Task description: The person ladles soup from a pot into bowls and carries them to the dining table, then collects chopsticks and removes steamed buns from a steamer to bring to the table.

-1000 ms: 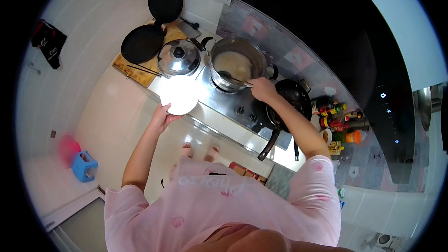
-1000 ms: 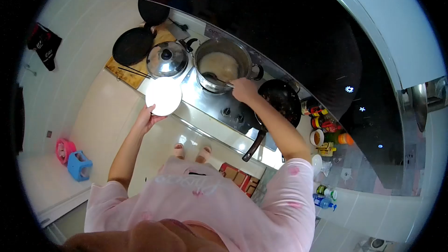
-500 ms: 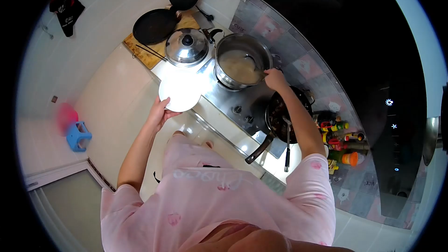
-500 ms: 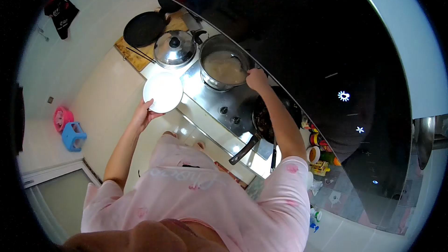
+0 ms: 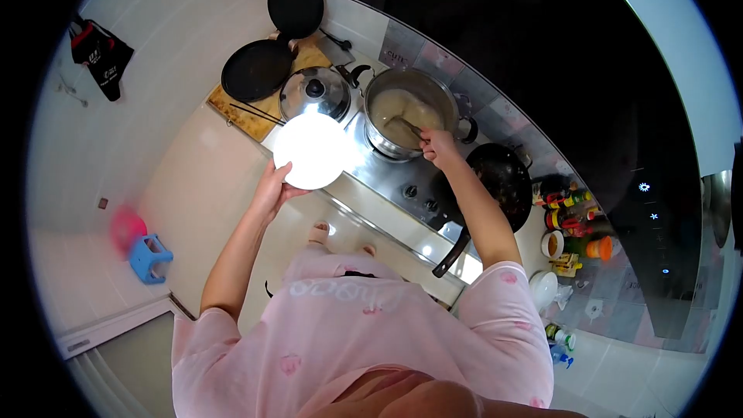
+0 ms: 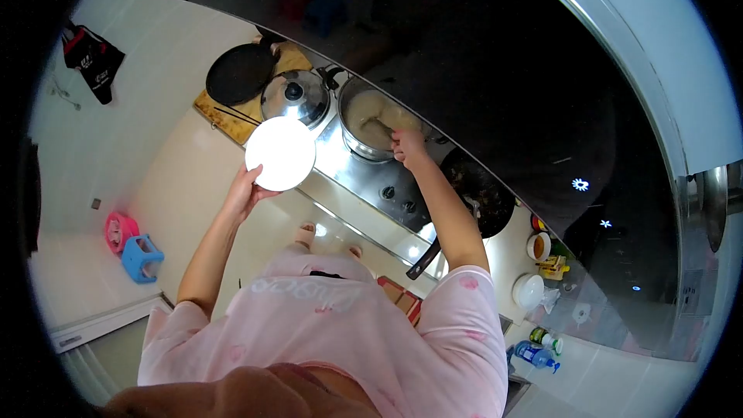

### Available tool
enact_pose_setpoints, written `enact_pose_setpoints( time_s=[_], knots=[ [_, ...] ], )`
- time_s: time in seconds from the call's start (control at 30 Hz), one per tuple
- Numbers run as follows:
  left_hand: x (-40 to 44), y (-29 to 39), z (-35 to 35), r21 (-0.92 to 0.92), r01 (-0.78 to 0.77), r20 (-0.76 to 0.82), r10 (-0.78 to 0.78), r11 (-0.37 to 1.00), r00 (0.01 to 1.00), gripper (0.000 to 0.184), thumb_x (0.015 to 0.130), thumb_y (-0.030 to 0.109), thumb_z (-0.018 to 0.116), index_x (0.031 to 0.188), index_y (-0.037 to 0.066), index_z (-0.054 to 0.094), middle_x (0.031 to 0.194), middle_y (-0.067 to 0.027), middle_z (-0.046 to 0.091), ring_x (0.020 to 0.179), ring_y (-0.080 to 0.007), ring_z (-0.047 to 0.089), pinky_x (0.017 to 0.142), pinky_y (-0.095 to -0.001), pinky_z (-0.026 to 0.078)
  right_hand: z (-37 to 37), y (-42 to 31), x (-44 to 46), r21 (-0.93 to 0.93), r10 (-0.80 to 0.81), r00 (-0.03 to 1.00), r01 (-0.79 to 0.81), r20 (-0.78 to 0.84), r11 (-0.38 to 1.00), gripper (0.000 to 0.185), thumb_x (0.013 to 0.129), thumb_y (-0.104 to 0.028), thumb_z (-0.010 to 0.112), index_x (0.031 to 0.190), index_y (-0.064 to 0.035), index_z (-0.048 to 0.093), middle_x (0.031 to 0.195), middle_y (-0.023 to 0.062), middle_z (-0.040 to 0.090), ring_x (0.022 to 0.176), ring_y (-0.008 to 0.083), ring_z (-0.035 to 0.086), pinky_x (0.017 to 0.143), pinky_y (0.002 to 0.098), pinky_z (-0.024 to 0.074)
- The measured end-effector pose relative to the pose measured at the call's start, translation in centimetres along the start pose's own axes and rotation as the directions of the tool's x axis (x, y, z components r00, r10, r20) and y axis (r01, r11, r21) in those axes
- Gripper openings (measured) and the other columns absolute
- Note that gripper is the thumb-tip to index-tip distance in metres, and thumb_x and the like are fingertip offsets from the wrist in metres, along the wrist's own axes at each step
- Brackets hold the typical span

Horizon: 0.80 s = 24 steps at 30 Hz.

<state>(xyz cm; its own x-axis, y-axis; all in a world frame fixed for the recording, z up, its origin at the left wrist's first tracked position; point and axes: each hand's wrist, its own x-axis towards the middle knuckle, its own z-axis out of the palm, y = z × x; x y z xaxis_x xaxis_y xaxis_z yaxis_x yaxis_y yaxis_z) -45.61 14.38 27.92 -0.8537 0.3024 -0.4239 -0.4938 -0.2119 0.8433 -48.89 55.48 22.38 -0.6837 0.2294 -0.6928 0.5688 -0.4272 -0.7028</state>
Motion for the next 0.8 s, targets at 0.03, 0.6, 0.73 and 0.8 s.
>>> enact_pose_setpoints(
  time_s=[0.03, 0.6, 0.73, 0.8],
  knots=[
    [0.5, 0.4, -0.1, 0.009, 0.001, 0.003, -0.001, 1.0, 1.0, 0.046, 0.098, 0.02, 0.045, 0.135, 0.0, 0.027, 0.121, -0.0245, 0.054, 0.096, -0.0304, 0.067, 0.073, -0.0367, 0.062, -0.2, 0.4, -0.4, 0.035, -0.002, 1.0, 0.002, 0.015, 0.999, 0.021, 0.09, -0.007, 0.053, 0.11, -0.006, 0.055, 0.067, 0.0076, 0.048, 0.04, 0.0079, 0.03, 0.035, 0.0213, 0.0209],
    [8.7, 4.8, 5.2, 0.186, 0.024, 0.144, -0.052, 0.982, 0.988, 0.054, 0.092, 0.03, 0.055, 0.125, -0.003, 0.027, 0.099, -0.0226, 0.059, 0.057, -0.0218, 0.065, 0.046, -0.0272, 0.057, -3.8, -4.2, -16.0, 0.14, -0.096, 0.995, 0.093, 0.015, 0.986, 0.036, 0.092, -0.007, 0.05, 0.128, -0.003, 0.05, 0.072, 0.0078, 0.051, 0.043, 0.005, 0.033, 0.037, 0.0183, 0.0207],
    [11.5, 3.8, 8.4, 0.206, 0.092, 0.181, -0.131, 0.974, 0.975, 0.067, 0.089, 0.04, 0.062, 0.129, 0.001, 0.025, 0.098, -0.0192, 0.058, 0.053, -0.0187, 0.062, 0.045, -0.0265, 0.056, -2.8, -7.4, -22.5, 0.114, -0.14, 0.99, 0.14, -0.002, 0.984, 0.034, 0.092, -0.009, 0.051, 0.126, -0.0033, 0.053, 0.07, 0.0067, 0.053, 0.04, 0.0033, 0.031, 0.036, 0.0169, 0.0205],
    [11.0, 4.5, 11.3, 0.201, 0.004, 0.22, -0.049, 0.98, 0.974, 0.07, 0.089, 0.041, 0.062, 0.132, 0.002, 0.023, 0.1, -0.0182, 0.058, 0.054, -0.0187, 0.062, 0.046, -0.0272, 0.055, -2.8, -8.3, -24.7, 0.114, -0.156, 0.988, 0.155, -0.003, 0.981, 0.034, 0.092, -0.01, 0.052, 0.126, -0.0046, 0.054, 0.07, 0.0068, 0.054, 0.04, 0.002, 0.031, 0.036, 0.0164, 0.0201]
  ],
)
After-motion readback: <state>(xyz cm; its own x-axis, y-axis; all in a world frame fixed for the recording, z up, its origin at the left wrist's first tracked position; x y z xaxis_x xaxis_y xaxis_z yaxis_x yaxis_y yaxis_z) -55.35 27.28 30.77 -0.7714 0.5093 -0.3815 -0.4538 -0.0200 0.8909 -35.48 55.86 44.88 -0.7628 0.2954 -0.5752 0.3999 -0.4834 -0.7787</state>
